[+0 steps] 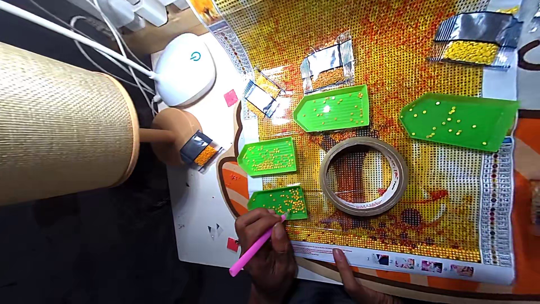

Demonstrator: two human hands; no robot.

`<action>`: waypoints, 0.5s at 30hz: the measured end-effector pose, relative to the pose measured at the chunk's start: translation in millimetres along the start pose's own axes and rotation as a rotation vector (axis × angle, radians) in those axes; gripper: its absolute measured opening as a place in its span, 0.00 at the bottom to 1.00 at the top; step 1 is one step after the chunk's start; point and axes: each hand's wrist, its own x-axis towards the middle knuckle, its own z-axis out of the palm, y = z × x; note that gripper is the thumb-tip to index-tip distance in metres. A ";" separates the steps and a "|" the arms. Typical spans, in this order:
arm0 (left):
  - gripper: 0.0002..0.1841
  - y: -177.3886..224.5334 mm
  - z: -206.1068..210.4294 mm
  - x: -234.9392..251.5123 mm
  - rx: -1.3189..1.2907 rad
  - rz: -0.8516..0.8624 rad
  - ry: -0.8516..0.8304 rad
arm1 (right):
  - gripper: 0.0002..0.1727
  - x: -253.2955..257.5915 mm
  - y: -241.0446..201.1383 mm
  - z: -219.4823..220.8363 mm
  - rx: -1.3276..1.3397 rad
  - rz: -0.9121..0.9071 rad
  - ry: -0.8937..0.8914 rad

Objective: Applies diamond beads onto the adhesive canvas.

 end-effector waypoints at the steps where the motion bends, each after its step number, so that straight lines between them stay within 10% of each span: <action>1: 0.09 -0.1 -0.3 0.3 0.002 0.001 -0.003 | 0.20 0.2 1.8 -0.2 -0.016 -0.011 -0.005; 15: 0.11 37.3 1.4 -13.0 -0.161 -0.009 -0.023 | 0.18 6.2 -5.7 -2.0 -0.099 0.045 -0.152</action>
